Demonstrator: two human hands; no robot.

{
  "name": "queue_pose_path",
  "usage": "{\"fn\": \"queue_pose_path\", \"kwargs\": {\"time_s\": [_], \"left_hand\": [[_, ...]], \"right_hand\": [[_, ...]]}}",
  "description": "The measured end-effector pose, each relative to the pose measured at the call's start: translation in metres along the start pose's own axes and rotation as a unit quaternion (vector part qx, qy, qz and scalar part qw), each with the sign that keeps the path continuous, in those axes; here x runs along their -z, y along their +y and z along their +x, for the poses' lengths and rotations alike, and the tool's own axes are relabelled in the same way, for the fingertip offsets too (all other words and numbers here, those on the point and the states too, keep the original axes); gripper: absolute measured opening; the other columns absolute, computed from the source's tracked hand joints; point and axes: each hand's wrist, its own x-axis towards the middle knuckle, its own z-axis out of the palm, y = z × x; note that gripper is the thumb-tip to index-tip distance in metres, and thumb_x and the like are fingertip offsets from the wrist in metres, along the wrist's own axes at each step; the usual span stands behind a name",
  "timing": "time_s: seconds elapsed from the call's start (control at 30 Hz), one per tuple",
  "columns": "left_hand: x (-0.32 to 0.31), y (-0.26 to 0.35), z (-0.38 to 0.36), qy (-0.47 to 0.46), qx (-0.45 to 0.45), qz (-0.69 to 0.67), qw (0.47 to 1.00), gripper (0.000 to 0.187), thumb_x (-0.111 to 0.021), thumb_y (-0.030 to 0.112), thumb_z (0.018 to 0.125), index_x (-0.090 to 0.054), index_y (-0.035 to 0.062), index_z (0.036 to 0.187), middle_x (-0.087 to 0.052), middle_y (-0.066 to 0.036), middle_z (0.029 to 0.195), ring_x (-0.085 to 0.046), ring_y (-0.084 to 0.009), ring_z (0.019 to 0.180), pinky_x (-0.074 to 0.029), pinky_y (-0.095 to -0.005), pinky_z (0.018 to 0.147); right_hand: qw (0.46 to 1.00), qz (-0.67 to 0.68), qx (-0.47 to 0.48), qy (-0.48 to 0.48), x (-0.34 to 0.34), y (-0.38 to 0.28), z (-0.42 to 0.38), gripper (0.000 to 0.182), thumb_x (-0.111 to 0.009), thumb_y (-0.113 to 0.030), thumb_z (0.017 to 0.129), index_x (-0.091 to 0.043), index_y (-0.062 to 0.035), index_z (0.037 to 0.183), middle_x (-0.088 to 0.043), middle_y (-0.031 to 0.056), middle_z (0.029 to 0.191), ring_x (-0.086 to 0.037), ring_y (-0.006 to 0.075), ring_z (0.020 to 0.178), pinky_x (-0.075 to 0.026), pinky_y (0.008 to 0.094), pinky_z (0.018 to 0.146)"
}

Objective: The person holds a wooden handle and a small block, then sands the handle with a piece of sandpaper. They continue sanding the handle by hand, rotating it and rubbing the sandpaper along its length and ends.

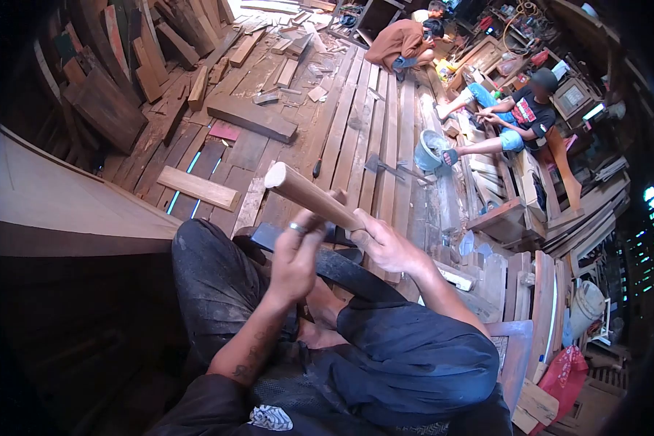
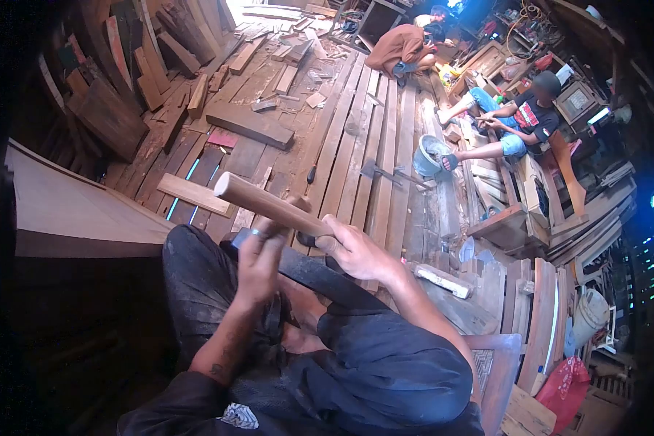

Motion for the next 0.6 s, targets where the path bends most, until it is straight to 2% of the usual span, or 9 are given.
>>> {"fn": "queue_pose_path", "kwargs": {"time_s": [0.1, 0.13, 0.23, 0.27, 0.33, 0.4, 0.43, 0.53, 0.6], "left_hand": [[0.006, 0.0, 0.001, 0.037, 0.003, -0.038, 0.999, 0.042, -0.044, -0.002, 0.11, -0.052, -0.0082, 0.151, -0.061, -0.02, 0.15, -0.056, -0.0237, 0.14, -0.04, -0.0375, 0.121], [0.002, 0.001, 0.003, 0.009, -0.025, -0.026, 0.999, 0.042, -0.044, -0.001, 0.11, -0.052, -0.0078, 0.151, -0.061, -0.019, 0.15, -0.056, -0.023, 0.14, -0.04, -0.0372, 0.121], [0.001, -0.01, -0.005, -0.033, 0.046, 0.052, 0.997, 0.042, -0.044, -0.001, 0.11, -0.052, -0.0078, 0.151, -0.061, -0.019, 0.15, -0.056, -0.0232, 0.14, -0.04, -0.0375, 0.121], [0.006, -0.013, -0.005, -0.03, 0.065, 0.036, 0.997, 0.043, -0.042, -0.002, 0.11, -0.052, -0.0082, 0.151, -0.061, -0.019, 0.15, -0.056, -0.0251, 0.141, -0.04, -0.0386, 0.121], [0.008, -0.004, -0.001, 0.0, 0.019, 0.015, 1.0, 0.044, -0.041, -0.003, 0.109, -0.052, -0.0084, 0.151, -0.06, -0.019, 0.151, -0.056, -0.0267, 0.143, -0.04, -0.0394, 0.122], [0.009, 0.003, -0.001, 0.049, 0.004, -0.03, 0.998, 0.045, -0.041, -0.004, 0.108, -0.052, -0.0085, 0.151, -0.059, -0.021, 0.153, -0.055, -0.0292, 0.145, -0.039, -0.0406, 0.124], [0.008, 0.004, -0.001, 0.03, 0.001, -0.022, 0.999, 0.045, -0.041, -0.004, 0.108, -0.052, -0.0084, 0.151, -0.059, -0.021, 0.153, -0.055, -0.029, 0.144, -0.038, -0.0405, 0.124], [-0.001, 0.001, -0.001, -0.021, 0.008, 0.009, 1.0, 0.046, -0.04, -0.003, 0.108, -0.05, -0.0075, 0.153, -0.059, -0.021, 0.152, -0.056, -0.0271, 0.142, -0.04, -0.0398, 0.122], [0.0, -0.006, -0.002, -0.022, 0.036, 0.006, 0.999, 0.046, -0.04, -0.003, 0.109, -0.05, -0.0072, 0.153, -0.06, -0.021, 0.151, -0.058, -0.0264, 0.14, -0.042, -0.0401, 0.121]], "right_hand": [[1.0, -0.016, -0.011, -0.004, 0.0, -0.002, -0.002, 0.049, -0.053, -0.039, 0.113, -0.049, 0.0038, 0.136, -0.068, 0.0318, 0.114, -0.067, 0.0479, 0.108, -0.051, 0.048, 0.093], [1.0, -0.02, -0.007, 0.0, -0.001, -0.003, -0.002, 0.047, -0.054, -0.037, 0.113, -0.048, 0.0037, 0.136, -0.068, 0.0322, 0.114, -0.067, 0.0482, 0.108, -0.051, 0.0481, 0.093], [1.0, -0.013, 0.013, 0.002, -0.003, -0.01, -0.002, 0.043, -0.056, -0.031, 0.112, -0.047, 0.0036, 0.135, -0.067, 0.033, 0.116, -0.067, 0.0485, 0.111, -0.051, 0.0482, 0.095], [1.0, -0.013, -0.003, -0.01, -0.002, -0.006, -0.002, 0.047, -0.054, -0.034, 0.113, -0.047, 0.0048, 0.138, -0.067, 0.0308, 0.116, -0.067, 0.0441, 0.11, -0.051, 0.0469, 0.096], [0.999, -0.011, -0.037, -0.036, -0.002, 0.002, 0.0, 0.057, -0.05, -0.04, 0.115, -0.045, 0.0072, 0.145, -0.066, 0.0265, 0.118, -0.066, 0.0355, 0.109, -0.051, 0.0443, 0.098], [0.997, -0.025, -0.05, -0.047, 0.003, 0.007, -0.001, 0.056, -0.05, -0.041, 0.115, -0.045, 0.0056, 0.146, -0.066, 0.0246, 0.117, -0.066, 0.0338, 0.109, -0.051, 0.0439, 0.098], [0.997, -0.029, -0.057, -0.052, 0.002, 0.008, -0.002, 0.056, -0.05, -0.041, 0.115, -0.045, 0.0049, 0.147, -0.066, 0.0237, 0.117, -0.066, 0.033, 0.109, -0.051, 0.0437, 0.098], [1.0, -0.011, -0.001, -0.027, -0.001, 0.0, -0.002, 0.057, -0.049, -0.044, 0.115, -0.044, 0.0025, 0.147, -0.065, 0.0205, 0.116, -0.065, 0.0308, 0.107, -0.051, 0.0433, 0.097], [0.998, 0.005, -0.037, -0.041, 0.001, -0.016, -0.002, 0.047, -0.052, -0.038, 0.114, -0.045, 0.0025, 0.137, -0.064, 0.027, 0.123, -0.064, 0.0378, 0.118, -0.049, 0.0453, 0.101]]}}
